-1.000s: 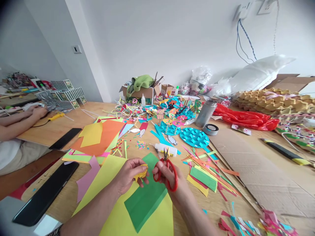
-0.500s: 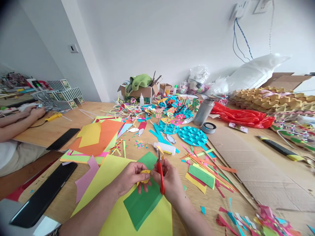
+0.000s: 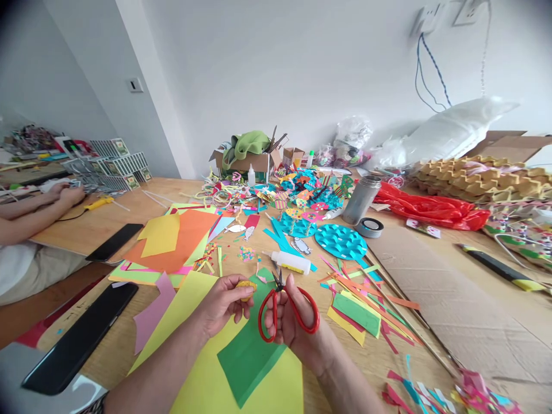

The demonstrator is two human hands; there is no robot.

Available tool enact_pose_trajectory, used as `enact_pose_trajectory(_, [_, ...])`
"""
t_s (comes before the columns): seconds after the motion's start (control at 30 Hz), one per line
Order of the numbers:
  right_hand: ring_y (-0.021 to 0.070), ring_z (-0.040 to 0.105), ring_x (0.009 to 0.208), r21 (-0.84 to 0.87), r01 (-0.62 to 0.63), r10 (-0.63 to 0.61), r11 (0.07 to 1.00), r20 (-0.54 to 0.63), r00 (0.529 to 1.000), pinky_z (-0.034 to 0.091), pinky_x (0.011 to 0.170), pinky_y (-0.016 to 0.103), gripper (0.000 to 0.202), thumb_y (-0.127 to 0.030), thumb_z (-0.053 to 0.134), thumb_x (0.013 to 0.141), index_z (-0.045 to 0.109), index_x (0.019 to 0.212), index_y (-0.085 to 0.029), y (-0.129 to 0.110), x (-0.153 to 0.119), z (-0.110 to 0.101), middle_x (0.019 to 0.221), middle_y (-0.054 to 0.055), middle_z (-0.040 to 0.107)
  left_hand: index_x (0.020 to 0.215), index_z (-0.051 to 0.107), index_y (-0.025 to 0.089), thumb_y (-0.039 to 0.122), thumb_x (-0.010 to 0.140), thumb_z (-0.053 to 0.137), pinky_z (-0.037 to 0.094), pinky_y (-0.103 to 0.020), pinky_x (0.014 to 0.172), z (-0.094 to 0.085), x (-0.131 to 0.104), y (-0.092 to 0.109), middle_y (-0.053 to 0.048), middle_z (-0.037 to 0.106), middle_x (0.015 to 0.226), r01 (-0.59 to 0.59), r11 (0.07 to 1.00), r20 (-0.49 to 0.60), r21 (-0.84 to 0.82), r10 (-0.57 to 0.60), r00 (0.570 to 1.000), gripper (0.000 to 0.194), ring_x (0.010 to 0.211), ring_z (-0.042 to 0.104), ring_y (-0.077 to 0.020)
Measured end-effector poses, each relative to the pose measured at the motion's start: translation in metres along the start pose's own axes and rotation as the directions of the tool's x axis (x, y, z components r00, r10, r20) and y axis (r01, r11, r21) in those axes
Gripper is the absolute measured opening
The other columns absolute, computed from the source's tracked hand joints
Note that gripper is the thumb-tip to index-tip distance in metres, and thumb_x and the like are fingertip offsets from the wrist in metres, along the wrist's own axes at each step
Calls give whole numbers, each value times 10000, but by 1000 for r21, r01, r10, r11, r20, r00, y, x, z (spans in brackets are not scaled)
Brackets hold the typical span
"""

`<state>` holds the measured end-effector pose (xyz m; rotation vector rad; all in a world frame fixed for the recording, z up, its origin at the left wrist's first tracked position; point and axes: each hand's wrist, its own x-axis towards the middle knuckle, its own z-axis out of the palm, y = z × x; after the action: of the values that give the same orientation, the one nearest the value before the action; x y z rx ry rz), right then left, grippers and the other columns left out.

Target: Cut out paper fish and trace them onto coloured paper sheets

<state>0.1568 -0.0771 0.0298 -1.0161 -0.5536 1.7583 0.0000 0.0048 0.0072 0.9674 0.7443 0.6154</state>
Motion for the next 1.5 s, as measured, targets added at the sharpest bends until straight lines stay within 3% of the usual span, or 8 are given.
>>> enact_pose_trajectory(0.1, [104, 481, 428, -46, 5, -4, 999, 16, 1000, 284, 430, 205, 638, -795, 472, 723, 595, 698, -170, 2, -2, 1, 519, 17, 594, 739, 598, 139, 345, 622, 780, 389, -181, 348, 0, -1, 2, -25, 654, 676, -10, 999, 25, -35, 10, 1000, 299, 491, 619, -135])
enact_pose_trajectory(0.17, [101, 473, 427, -165, 50, -49, 985, 11, 999, 281, 436, 207, 610, -763, 457, 765, 592, 713, -171, 3, -3, 1, 517, 12, 598, 731, 603, 132, 343, 610, 788, 401, -185, 355, 0, -1, 3, -28, 652, 683, -14, 998, 15, -54, 15, 1000, 305, 499, 618, -134])
enact_pose_trajectory(0.3, [110, 484, 432, -534, 108, -133, 839, -9, 991, 307, 438, 218, 492, -667, 566, 773, 545, 670, -186, 6, -6, 1, 502, -3, 605, 688, 595, 126, 354, 589, 796, 375, -184, 345, 0, 0, 4, -20, 628, 624, -12, 998, -21, -62, 10, 1000, 320, 456, 582, -116])
enact_pose_trajectory(0.4, [116, 495, 425, -641, 74, -117, 764, -25, 993, 333, 426, 224, 446, -614, 635, 743, 497, 638, -203, 9, -6, 1, 494, -12, 608, 671, 587, 128, 367, 590, 789, 363, -186, 340, 0, 0, 3, -17, 617, 583, 1, 999, -16, -38, -2, 1000, 322, 434, 568, -113])
enact_pose_trajectory(0.93, [112, 505, 450, -682, 83, -73, 726, 43, 996, 359, 443, 231, 450, -631, 600, 764, 488, 701, -199, 11, -1, -3, 534, -7, 609, 680, 574, 134, 326, 581, 740, 362, -168, 294, 2, -1, 0, 2, 598, 510, 22, 999, 11, 46, -22, 1000, 272, 376, 539, -108])
enact_pose_trajectory(1.2, [116, 503, 452, -689, 84, -74, 720, 44, 996, 361, 448, 240, 484, -672, 574, 754, 491, 686, -200, 9, -3, 0, 535, -1, 610, 674, 574, 136, 324, 582, 736, 360, -171, 293, 2, 0, -1, 9, 584, 492, 31, 999, 15, 36, -31, 999, 265, 354, 525, -106])
enact_pose_trajectory(1.5, [116, 502, 466, -699, 72, -82, 712, 19, 996, 350, 458, 238, 438, -618, 621, 754, 495, 688, -203, 10, -2, -1, 534, -12, 604, 661, 566, 139, 322, 589, 734, 369, -180, 307, 1, 0, -1, 12, 580, 487, 46, 999, 21, 24, -47, 999, 259, 357, 531, -112])
